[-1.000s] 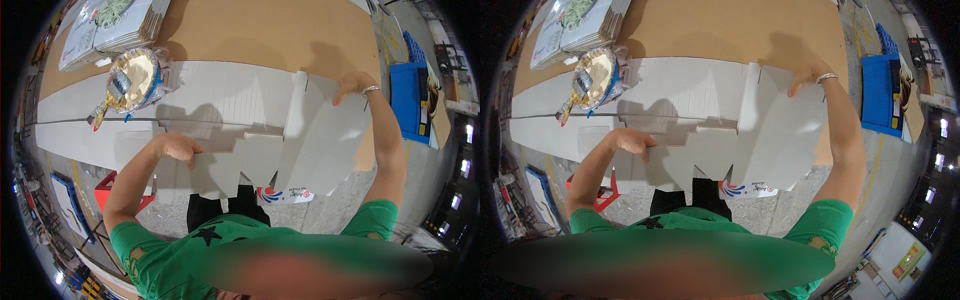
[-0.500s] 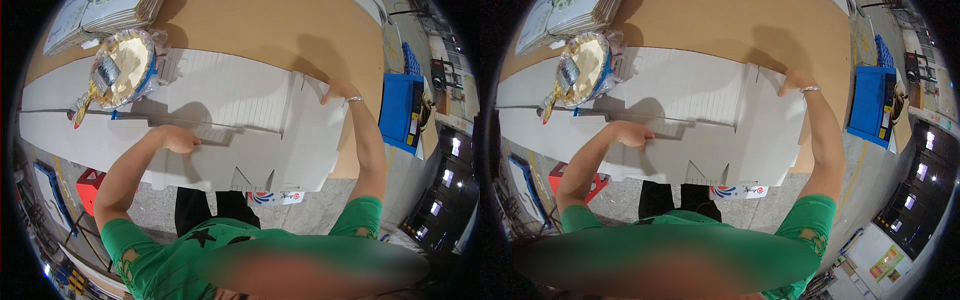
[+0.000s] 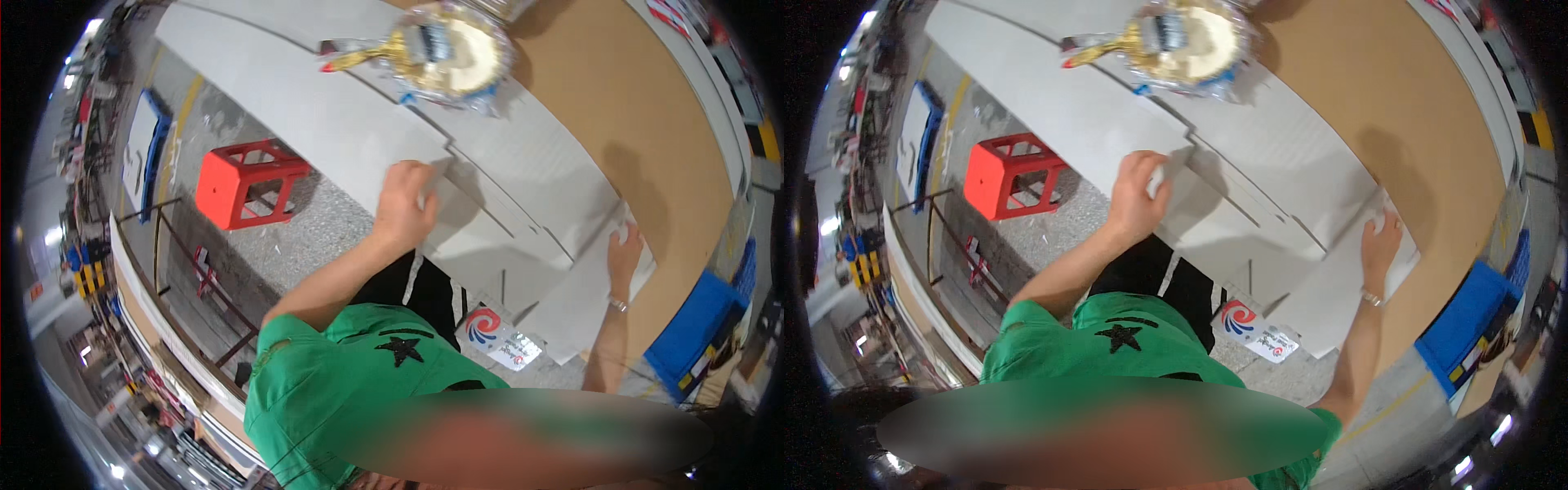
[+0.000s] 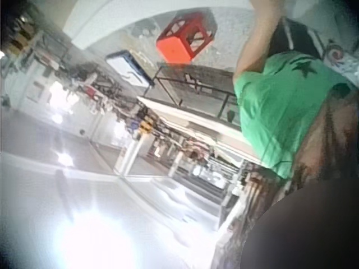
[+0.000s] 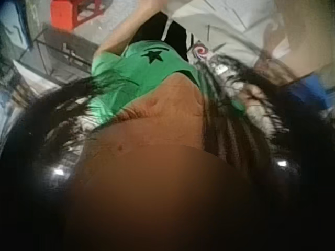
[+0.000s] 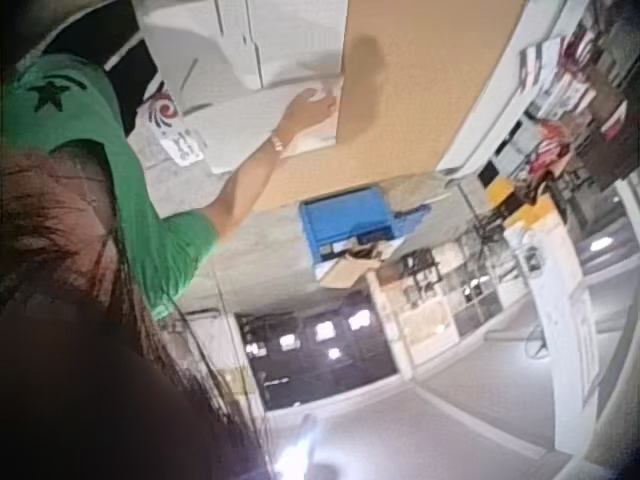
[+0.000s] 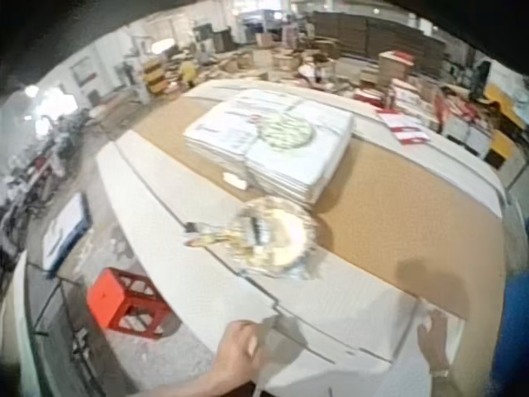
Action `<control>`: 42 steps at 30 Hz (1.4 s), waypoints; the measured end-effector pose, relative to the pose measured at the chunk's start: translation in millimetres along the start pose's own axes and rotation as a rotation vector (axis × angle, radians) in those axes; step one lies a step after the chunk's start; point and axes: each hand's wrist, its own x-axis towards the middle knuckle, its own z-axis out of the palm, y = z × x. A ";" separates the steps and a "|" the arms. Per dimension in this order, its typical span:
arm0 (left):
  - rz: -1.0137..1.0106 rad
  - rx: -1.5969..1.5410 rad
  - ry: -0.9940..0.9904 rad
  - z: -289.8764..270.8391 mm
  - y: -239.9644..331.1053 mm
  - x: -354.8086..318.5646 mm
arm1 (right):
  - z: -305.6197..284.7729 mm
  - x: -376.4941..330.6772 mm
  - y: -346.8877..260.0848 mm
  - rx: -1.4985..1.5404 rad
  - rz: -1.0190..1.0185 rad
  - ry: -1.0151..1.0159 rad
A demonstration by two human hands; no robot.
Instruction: Applying glue or adhesive with a brush to paperboards in a factory setting.
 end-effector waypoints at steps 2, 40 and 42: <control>-0.278 0.017 0.056 -20.4 -48.9 -12.6 | 7.5 -23.1 -42.7 0.161 0.151 -0.048; -0.908 -1.062 -0.273 -34.7 -96.8 -10.6 | 59.0 39.1 -313.6 0.905 -0.086 -0.514; -1.006 -1.267 -0.059 -30.4 -95.4 -25.3 | 39.9 28.5 -308.4 0.722 -0.273 -0.235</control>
